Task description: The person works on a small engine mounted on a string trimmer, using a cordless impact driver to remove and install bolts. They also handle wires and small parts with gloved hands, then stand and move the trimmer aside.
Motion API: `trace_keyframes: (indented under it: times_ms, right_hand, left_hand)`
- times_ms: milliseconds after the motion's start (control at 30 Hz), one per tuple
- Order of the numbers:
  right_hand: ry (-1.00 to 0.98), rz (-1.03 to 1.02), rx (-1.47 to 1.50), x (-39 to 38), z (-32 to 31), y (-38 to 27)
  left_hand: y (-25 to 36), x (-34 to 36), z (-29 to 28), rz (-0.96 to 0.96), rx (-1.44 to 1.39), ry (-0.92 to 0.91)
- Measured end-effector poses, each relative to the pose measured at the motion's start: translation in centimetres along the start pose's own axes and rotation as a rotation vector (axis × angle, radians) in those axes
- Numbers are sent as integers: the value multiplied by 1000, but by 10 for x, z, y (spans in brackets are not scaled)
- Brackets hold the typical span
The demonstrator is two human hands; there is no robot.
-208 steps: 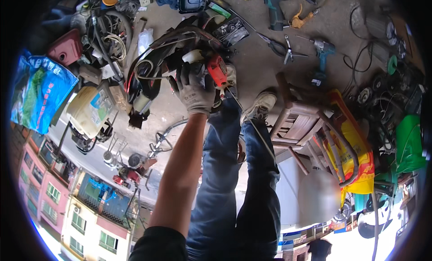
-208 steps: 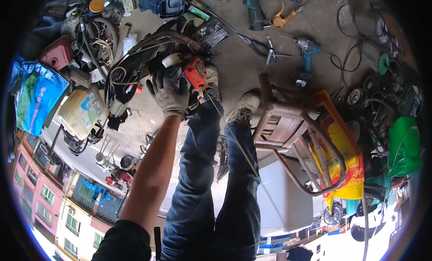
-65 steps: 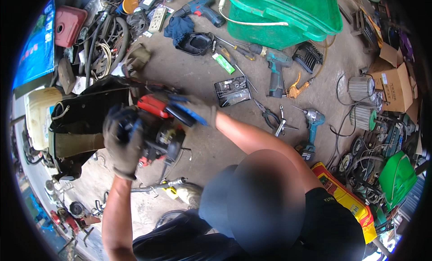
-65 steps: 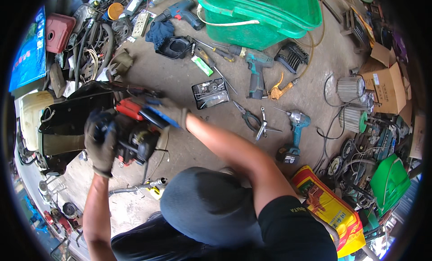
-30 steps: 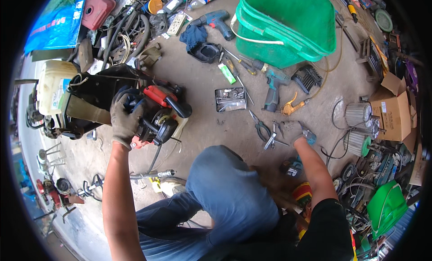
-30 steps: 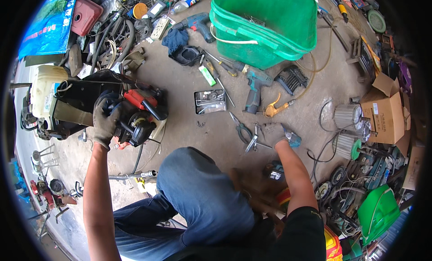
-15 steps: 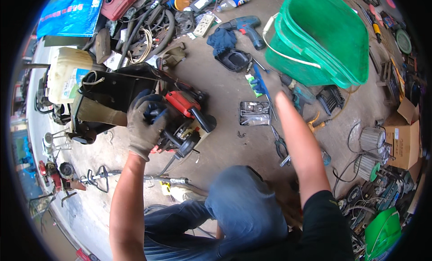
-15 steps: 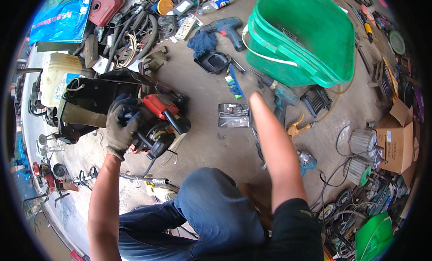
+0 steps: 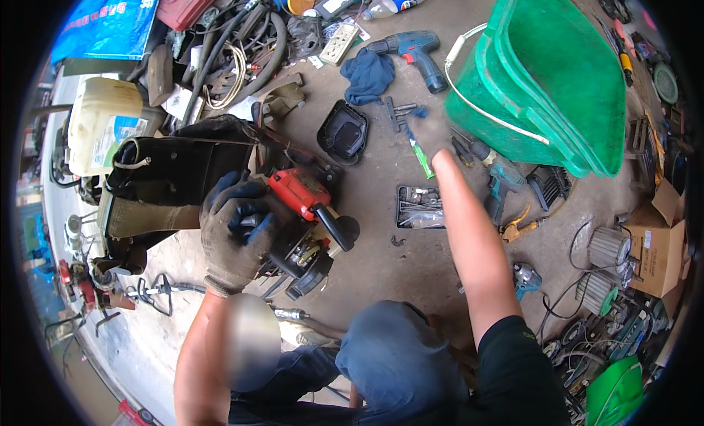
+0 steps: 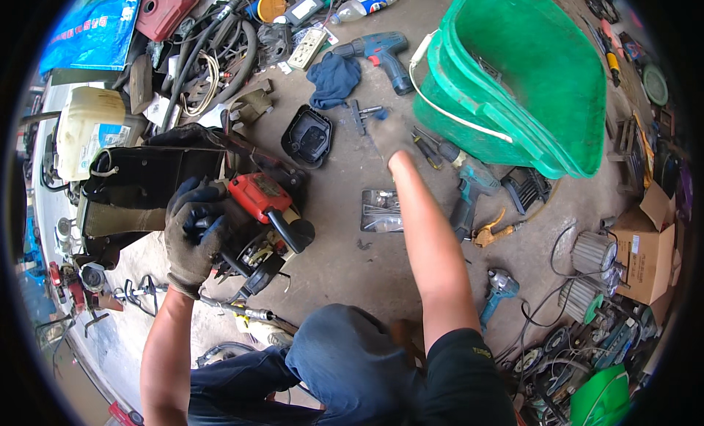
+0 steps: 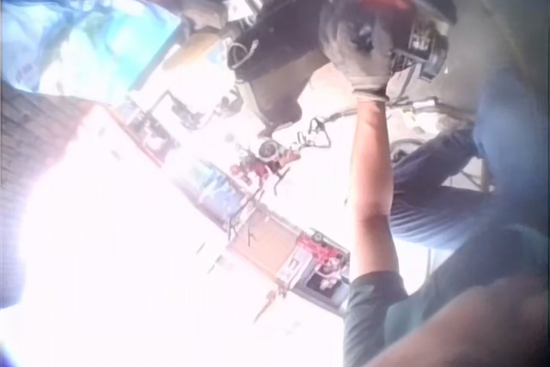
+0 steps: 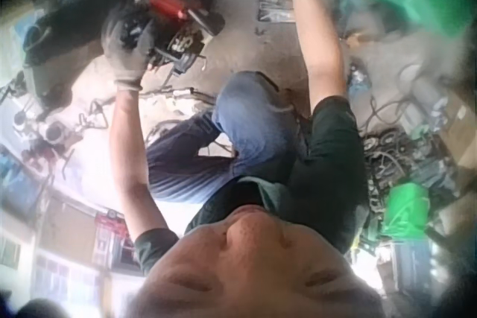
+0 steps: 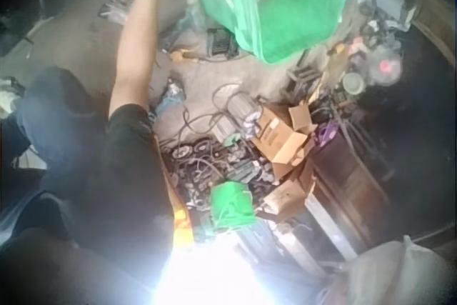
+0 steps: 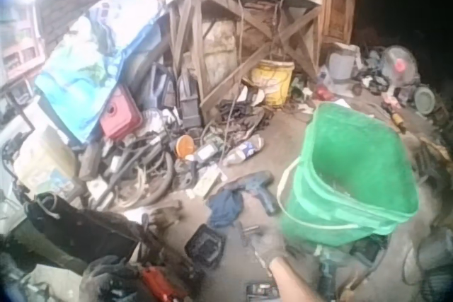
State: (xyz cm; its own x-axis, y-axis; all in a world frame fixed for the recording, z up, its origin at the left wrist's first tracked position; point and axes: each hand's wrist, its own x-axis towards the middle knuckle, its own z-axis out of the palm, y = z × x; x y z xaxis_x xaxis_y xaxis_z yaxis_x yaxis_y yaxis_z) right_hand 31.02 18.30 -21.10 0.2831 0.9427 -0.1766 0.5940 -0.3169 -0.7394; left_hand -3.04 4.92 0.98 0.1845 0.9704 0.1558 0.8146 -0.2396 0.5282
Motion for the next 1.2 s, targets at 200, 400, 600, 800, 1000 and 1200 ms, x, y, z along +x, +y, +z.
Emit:
trace_keyframes:
  times_ms: [200, 400, 600, 800, 1000, 1200]
  right_hand:
    - [-101, -210, -952, 38, 6, -7]
    - [-254, -142, -912, 36, -10, -33]
    - [-90, -341, -496, 2, -53, -42]
    - [-164, -438, -67, -90, -137, -78]
    - [-90, -624, -138, -197, -218, -101]
    - [-366, -490, -121, -255, -249, -67]
  left_hand:
    - [1, 6, 5, 38, -10, -9]
    - [-1, 4, 0, 48, 19, 3]
    - [-4, 5, 0, 78, 28, 3]
    - [-6, -1, 2, 90, 105, -3]
    - [123, 2, 12, 379, -108, -30]
    - [175, -5, 74, 116, -599, -780]
